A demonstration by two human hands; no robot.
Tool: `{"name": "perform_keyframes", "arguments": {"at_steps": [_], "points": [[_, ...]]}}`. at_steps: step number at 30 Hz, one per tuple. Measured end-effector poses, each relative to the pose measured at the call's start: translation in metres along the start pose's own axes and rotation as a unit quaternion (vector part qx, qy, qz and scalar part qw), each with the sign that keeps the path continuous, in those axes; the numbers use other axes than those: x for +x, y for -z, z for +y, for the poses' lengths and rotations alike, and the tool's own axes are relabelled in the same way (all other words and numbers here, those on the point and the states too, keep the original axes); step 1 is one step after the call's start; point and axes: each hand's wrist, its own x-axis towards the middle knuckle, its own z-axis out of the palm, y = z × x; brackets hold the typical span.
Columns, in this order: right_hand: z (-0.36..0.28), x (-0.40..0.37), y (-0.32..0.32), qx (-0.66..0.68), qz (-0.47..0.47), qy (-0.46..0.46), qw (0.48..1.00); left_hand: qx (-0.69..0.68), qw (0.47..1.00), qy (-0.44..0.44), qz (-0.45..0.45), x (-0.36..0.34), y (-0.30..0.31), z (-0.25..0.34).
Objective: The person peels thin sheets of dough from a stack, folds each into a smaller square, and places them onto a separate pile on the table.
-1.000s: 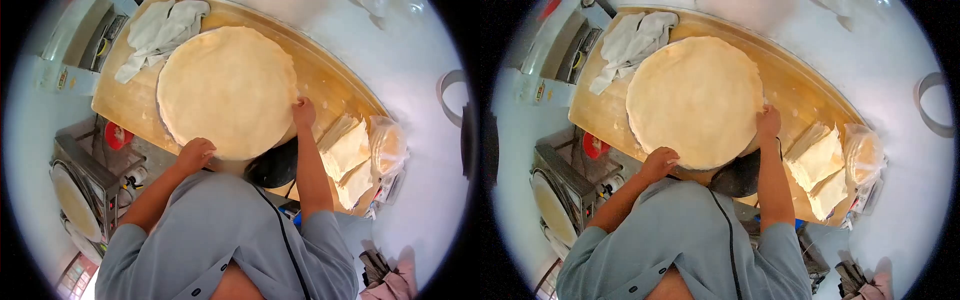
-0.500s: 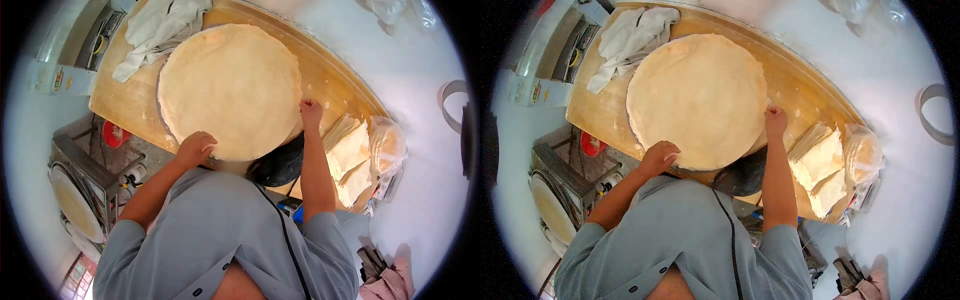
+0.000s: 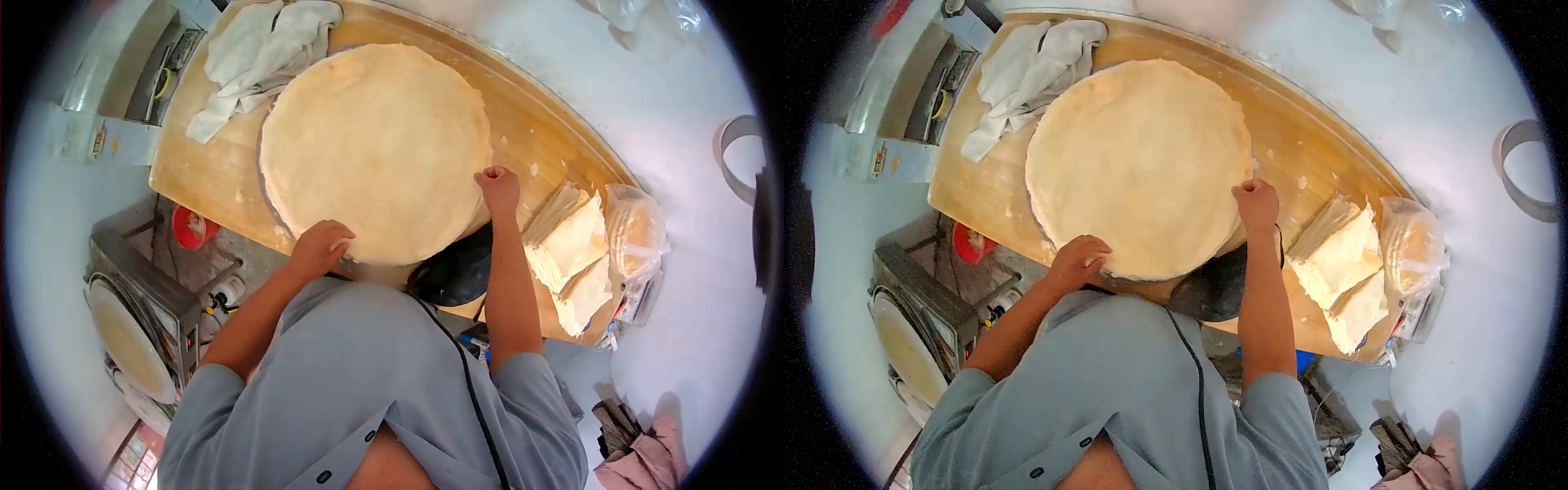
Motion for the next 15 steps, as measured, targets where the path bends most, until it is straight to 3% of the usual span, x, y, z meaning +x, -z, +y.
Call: {"name": "perform_keyframes", "arguments": {"at_steps": [2,4,7,11,13,15], "points": [[0.003,0.002,-0.005,-0.047,0.009,0.029,0.998,0.004,1.0,0.007,-0.009,0.001,0.001,-0.001],[0.021,0.015,-0.016,-0.068,-0.122,-0.046,0.989,0.009,1.0,0.008,-0.015,0.002,0.003,0.0],[-0.006,0.001,-0.009,0.004,-0.141,-0.122,0.982,0.015,1.0,0.009,-0.021,0.004,0.004,-0.001],[0.006,0.002,-0.027,-0.08,-0.056,-0.022,0.995,0.013,1.0,0.015,-0.019,0.002,0.005,-0.003],[-0.023,-0.012,-0.027,0.176,-0.084,-0.031,0.98,0.015,1.0,0.016,-0.007,0.001,0.005,-0.006],[-0.054,-0.027,-0.033,0.157,-0.105,-0.001,0.982,0.016,1.0,0.017,0.003,0.0,0.005,-0.011]]}}
